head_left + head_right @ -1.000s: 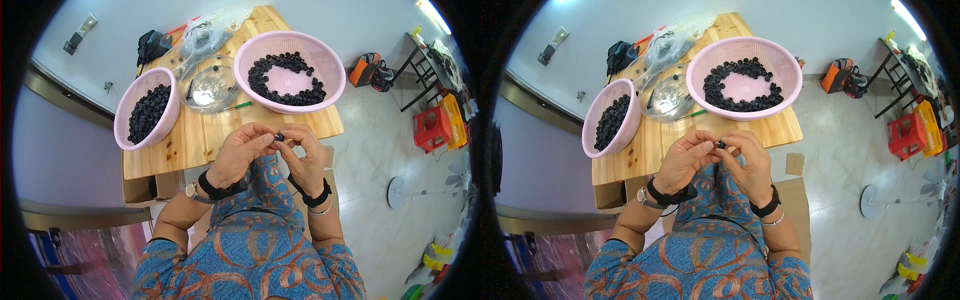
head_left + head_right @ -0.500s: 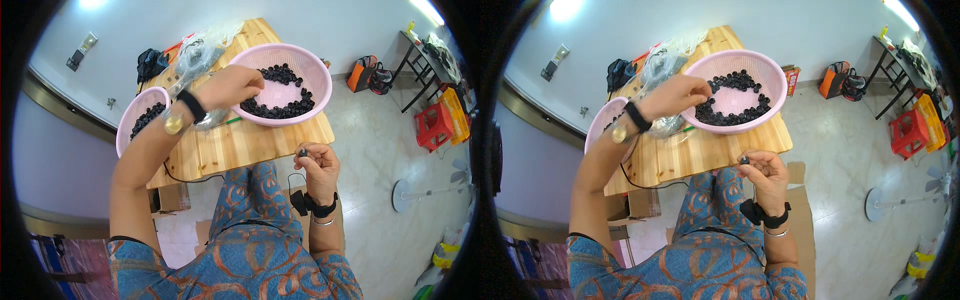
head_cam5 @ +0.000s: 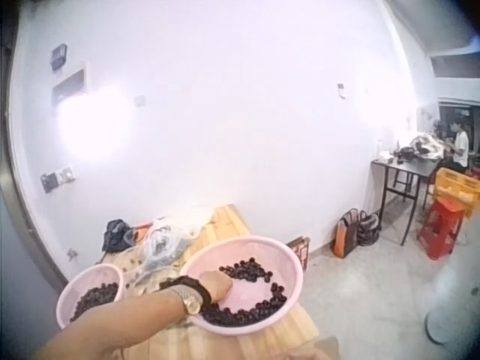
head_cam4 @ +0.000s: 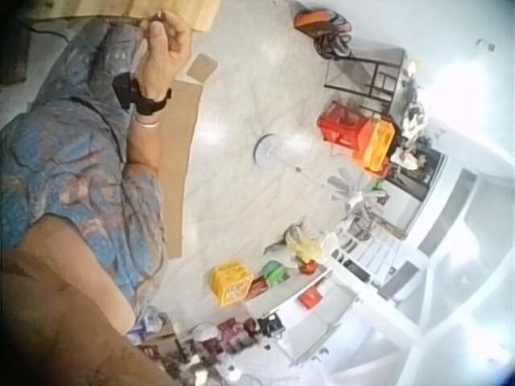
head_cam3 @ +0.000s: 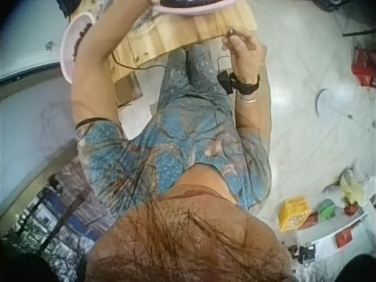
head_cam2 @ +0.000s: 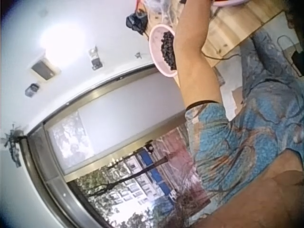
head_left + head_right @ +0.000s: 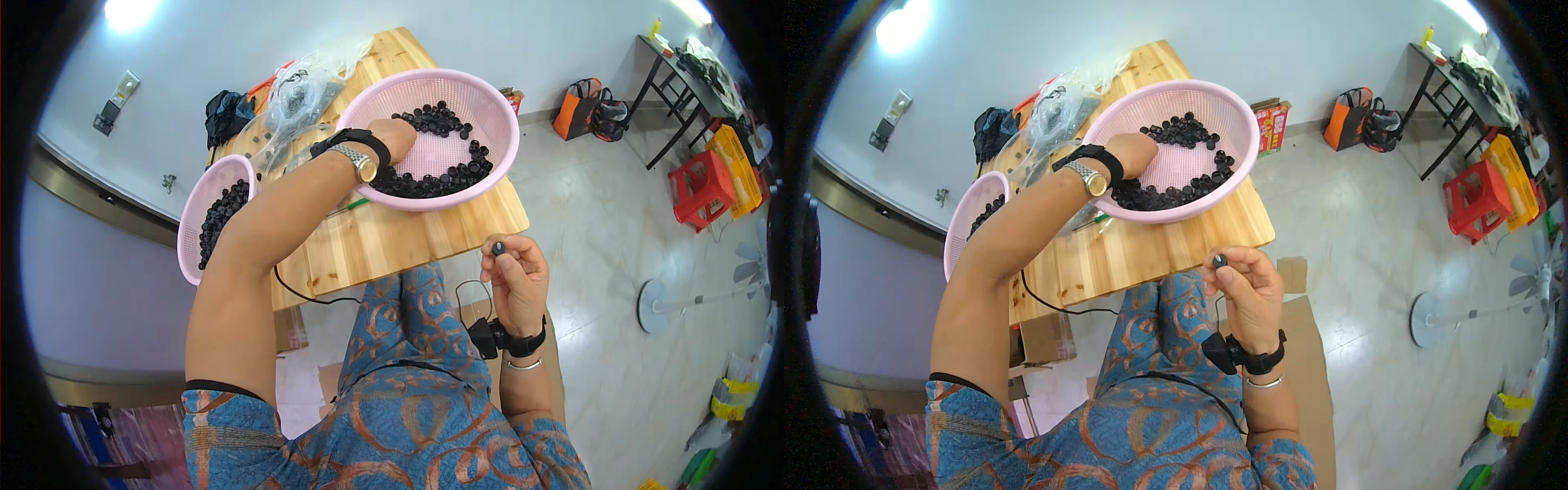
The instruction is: Inspecting and sorting small black components into baskets on a wooden table.
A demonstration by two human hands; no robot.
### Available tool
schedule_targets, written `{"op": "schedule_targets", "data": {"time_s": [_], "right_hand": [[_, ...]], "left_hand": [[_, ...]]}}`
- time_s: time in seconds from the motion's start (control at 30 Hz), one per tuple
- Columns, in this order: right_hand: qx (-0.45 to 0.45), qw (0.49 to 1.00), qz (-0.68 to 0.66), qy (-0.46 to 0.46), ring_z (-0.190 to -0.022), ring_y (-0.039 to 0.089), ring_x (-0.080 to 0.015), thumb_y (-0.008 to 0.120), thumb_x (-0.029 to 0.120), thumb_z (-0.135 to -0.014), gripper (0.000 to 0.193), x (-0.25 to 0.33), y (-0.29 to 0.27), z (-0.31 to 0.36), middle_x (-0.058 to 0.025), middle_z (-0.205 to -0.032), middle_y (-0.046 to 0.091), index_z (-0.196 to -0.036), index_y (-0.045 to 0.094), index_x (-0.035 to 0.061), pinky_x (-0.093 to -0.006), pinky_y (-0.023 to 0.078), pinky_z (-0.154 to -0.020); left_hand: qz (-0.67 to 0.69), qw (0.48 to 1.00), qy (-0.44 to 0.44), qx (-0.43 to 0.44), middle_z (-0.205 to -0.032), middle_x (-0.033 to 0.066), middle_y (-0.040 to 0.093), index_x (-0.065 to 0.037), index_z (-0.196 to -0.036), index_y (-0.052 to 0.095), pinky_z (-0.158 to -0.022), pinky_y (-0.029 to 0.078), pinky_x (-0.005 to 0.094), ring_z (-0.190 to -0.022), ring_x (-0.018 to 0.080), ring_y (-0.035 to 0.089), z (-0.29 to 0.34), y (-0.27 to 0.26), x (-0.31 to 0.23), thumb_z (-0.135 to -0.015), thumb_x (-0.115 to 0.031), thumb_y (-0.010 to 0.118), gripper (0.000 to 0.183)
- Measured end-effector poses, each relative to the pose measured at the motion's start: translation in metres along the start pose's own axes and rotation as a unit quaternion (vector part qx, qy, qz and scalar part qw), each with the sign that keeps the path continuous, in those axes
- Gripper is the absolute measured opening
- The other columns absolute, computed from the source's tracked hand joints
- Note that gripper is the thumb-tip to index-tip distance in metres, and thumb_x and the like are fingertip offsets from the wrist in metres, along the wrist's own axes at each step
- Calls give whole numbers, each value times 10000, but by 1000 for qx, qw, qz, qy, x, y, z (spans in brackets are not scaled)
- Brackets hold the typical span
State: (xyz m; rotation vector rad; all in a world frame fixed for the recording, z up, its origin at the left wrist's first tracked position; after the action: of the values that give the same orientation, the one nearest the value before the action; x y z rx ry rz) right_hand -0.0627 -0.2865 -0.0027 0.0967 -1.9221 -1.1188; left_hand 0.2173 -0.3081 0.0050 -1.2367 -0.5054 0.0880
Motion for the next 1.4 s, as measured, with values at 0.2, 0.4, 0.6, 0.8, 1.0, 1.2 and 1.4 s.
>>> {"op": "schedule_targets", "data": {"time_s": [0.2, 0.4, 0.6, 0.8, 1.0, 1.2, 1.4], "right_hand": [[-21, 1000, 15, -13, -771, 603, -147, 570, -4, -837, 214, 7, 7, -6, -140, -949, 621, -1048, 548, -30, -254, 503, -639], [15, 1000, -9, -16, -768, 599, -149, 554, -6, -849, 224, 7, 16, -4, -136, -957, 615, -1071, 542, -31, -253, 503, -657], [51, 995, -80, -10, -768, 595, -165, 536, 1, -862, 236, -1, 21, 2, -156, -970, 595, -1096, 531, -22, -261, 509, -677], [86, 991, -102, 16, -774, 592, -160, 540, -17, -847, 247, -12, 36, 4, -160, -994, 583, -1094, 536, -32, -259, 512, -700], [114, 990, -76, 18, -770, 592, -158, 556, -20, -832, 275, -18, 51, 8, -167, -990, 580, -1106, 534, -29, -255, 513, -695], [149, 981, -119, 23, -767, 590, -154, 579, -12, -822, 296, -24, 64, 7, -167, -977, 566, -1114, 532, -1, -246, 518, -691], [157, 981, -114, 24, -766, 582, -142, 570, 3, -835, 273, -27, 66, 7, -165, -990, 547, -1106, 536, 0, -243, 520, -700]], "left_hand": [[89, 989, 80, -92, -847, 186, 642, 2, -861, 659, -706, 508, 352, -794, 302, 638, 23, -47, -11, -733, -63, 574, 167], [546, 817, 108, -154, -846, 33, 617, 12, -928, 606, -664, 468, 229, -740, 91, 575, 122, -104, -18, -760, -88, 627, 197], [745, 660, 81, -50, -1001, 76, 610, 24, -1045, 552, -736, 473, 225, -822, 95, 578, 205, -58, -51, -806, 21, 579, 241], [879, 473, 26, -44, -1070, 87, 589, 18, -1115, 525, -787, 482, 235, -888, 121, 587, 238, 8, -63, -826, 25, 561, 291], [908, 413, -7, -65, -1097, 110, 579, 20, -1154, 514, -803, 490, 243, -920, 140, 592, 249, 43, -62, -858, -6, 544, 298], [933, 354, 0, -67, -1099, 105, 584, 13, -1139, 527, -773, 502, 233, -918, 132, 592, 257, 54, -67, -868, -6, 529, 272], [934, 350, -4, -72, -1098, 95, 584, 5, -1136, 534, -774, 501, 227, -915, 124, 591, 261, 60, -65, -864, -9, 538, 272]]}}
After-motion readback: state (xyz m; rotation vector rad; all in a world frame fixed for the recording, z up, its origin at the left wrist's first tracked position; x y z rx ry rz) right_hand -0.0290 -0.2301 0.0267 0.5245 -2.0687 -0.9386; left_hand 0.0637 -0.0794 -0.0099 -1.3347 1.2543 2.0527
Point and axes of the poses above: each hand's wrist, its own z-axis away from the middle knuckle, its own y-axis out of the palm, x = y × z, the point moved 8 cm from there along -z, towards the middle knuckle
